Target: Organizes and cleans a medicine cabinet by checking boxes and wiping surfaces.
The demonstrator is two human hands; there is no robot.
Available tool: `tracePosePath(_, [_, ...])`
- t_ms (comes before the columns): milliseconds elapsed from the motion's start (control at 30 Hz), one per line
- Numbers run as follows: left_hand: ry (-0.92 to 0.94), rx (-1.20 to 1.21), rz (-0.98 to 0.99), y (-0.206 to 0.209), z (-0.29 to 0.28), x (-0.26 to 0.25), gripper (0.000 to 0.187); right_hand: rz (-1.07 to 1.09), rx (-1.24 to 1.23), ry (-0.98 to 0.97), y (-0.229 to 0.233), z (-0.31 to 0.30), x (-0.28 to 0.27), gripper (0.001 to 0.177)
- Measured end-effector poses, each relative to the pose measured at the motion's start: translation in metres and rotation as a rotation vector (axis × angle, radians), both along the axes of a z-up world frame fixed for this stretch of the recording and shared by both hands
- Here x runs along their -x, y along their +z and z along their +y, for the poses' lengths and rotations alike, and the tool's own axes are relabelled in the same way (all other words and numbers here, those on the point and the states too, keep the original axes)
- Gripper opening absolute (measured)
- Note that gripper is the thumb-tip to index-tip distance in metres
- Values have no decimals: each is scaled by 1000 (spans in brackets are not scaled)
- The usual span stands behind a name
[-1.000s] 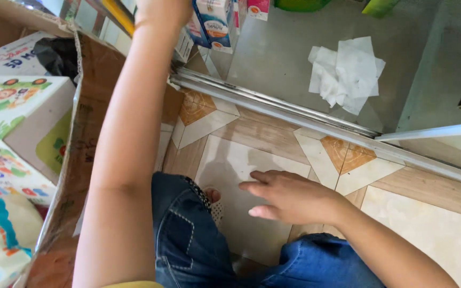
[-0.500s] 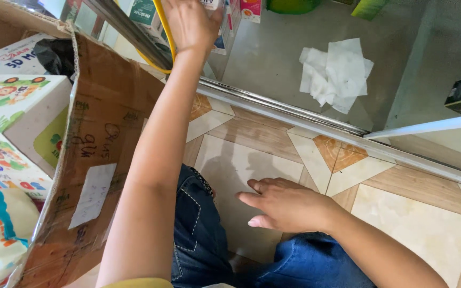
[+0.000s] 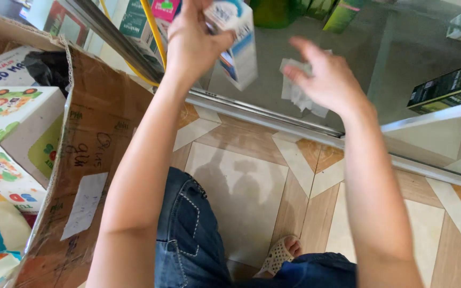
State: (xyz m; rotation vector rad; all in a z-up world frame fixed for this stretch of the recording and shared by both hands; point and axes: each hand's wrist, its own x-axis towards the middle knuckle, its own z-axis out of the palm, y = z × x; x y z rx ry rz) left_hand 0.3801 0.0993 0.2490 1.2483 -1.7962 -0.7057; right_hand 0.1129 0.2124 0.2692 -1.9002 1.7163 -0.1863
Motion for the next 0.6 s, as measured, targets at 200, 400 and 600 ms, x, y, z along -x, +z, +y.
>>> tracePosePath(200, [-191, -514, 608, 52, 77, 13, 63, -494, 200, -15, -5, 15, 30, 72])
tracePosePath(400, [-86, -749, 813, 21, 84, 21, 70, -783, -6, 322, 9, 23, 7, 94])
tracePosePath(600, [-82, -854, 843, 0, 69, 32, 68, -876, -68, 82, 4, 12, -18, 90])
